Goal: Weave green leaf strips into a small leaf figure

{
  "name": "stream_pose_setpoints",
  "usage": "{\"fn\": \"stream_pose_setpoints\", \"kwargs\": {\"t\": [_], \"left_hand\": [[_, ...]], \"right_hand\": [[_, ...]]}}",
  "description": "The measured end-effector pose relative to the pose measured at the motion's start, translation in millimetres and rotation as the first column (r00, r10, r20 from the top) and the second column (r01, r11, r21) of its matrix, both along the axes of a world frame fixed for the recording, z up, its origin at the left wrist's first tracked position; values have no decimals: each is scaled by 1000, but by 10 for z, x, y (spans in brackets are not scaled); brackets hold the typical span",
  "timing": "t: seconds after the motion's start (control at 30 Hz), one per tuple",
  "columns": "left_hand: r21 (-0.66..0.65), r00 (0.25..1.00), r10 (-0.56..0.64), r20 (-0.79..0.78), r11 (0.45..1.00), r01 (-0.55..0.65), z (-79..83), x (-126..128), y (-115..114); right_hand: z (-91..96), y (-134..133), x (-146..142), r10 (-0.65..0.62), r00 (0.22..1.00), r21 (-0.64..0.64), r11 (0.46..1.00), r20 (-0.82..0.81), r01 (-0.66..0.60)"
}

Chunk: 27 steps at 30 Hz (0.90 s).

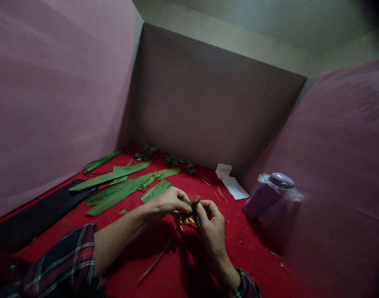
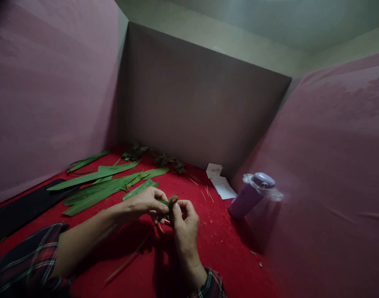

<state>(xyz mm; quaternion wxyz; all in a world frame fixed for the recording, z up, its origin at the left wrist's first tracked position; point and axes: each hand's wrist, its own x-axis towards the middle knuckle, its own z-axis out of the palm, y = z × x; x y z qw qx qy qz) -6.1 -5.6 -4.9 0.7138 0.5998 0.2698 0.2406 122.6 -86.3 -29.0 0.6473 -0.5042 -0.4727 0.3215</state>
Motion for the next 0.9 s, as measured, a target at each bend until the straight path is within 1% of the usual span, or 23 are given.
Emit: {"fn": "stream_pose_setpoints", "kwargs": {"t": [0.07,0.13,0.2,0.27,0.33,0.5,0.63,0.8,0.9], "left_hand": [[17,1000,23,-20,1000,-23,-6,13,11],[42,998,47,-40,998,-45,-8,27,11],[67,994,90,-63,994,-85,-2,42,-3],[87,989,115,-90,990,-108,9,57,-24],[98,986,122,-113,989,-111,19,71,-42],[99,983,140,-119,987,-128,36,85,-56],[96,982,151,-114,985,-140,44,79,-50],[96,986,134,-104,988,-124,30,74,-41],[84,989,100,-112,992,-91,37,68,-50]], "right_hand": [[5,-7,0,-5,999,8,1000,49,5],[19,-16,2,-47,988,2,999,144,48],[38,-19,12,-131,955,7,991,267,135],[56,-12,29,-224,901,52,974,371,220],[72,1,47,-262,871,97,965,417,244],[123,21,71,-221,896,93,975,386,201],[162,4,84,-183,903,116,982,388,150],[161,4,121,-57,974,91,995,219,38],[123,28,149,-24,981,86,996,194,7]]}}
